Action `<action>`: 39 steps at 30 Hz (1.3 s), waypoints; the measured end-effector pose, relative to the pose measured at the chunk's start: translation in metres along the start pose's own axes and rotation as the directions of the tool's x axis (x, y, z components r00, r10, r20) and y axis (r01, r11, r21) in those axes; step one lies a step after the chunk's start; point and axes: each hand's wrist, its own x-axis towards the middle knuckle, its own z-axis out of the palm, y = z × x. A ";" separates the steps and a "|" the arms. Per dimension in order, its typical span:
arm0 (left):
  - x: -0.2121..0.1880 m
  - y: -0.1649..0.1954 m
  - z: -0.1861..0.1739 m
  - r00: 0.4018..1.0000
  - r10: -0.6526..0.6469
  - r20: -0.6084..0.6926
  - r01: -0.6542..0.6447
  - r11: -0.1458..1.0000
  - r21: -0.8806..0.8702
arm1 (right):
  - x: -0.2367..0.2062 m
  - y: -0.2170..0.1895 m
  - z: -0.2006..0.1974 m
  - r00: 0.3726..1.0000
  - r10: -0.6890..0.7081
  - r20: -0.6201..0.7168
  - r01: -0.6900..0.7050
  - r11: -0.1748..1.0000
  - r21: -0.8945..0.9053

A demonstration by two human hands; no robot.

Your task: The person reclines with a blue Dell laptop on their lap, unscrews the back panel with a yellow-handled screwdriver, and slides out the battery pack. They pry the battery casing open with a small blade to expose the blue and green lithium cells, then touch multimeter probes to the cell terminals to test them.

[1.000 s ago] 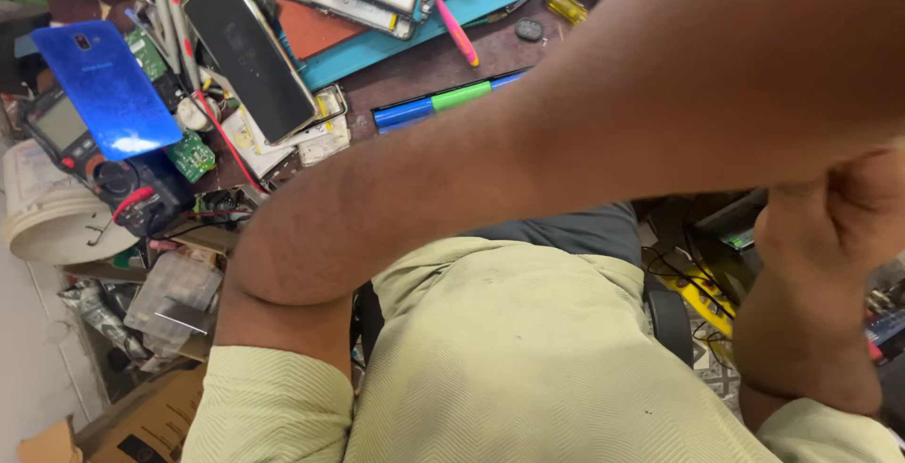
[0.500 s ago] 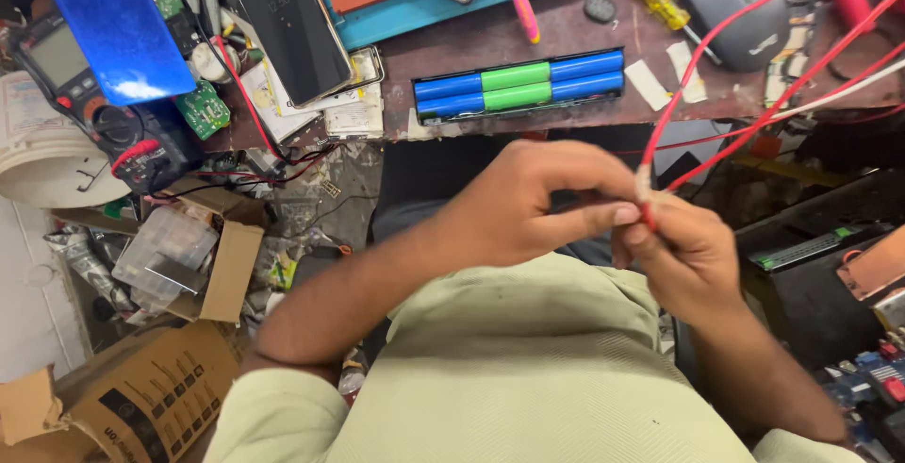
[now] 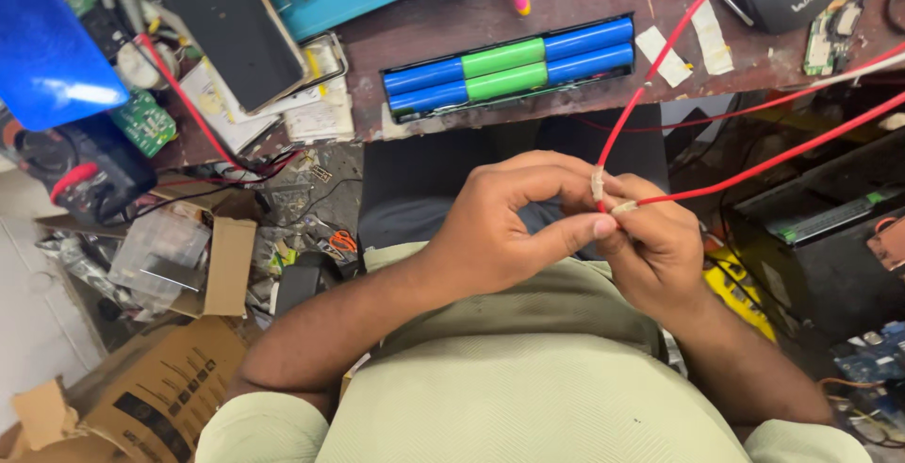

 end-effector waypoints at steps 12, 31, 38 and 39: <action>0.031 -0.029 -0.002 0.975 -0.087 0.204 0.051 0.983 0.174 | -0.003 0.029 -0.012 0.998 -0.008 0.058 0.012 0.997 -0.082; 0.075 -0.085 0.043 0.956 -0.156 0.250 0.042 0.912 0.407 | 0.009 0.074 -0.036 0.879 -0.419 0.228 0.357 0.895 0.269; 0.077 -0.097 0.051 0.946 -0.272 0.177 0.212 0.931 0.298 | 0.016 0.076 -0.041 0.856 -0.197 0.477 0.184 0.980 0.075; 0.077 -0.099 0.051 0.944 -0.278 0.178 0.233 0.943 0.236 | 0.017 0.075 -0.046 0.856 -0.166 0.490 0.206 0.978 -0.028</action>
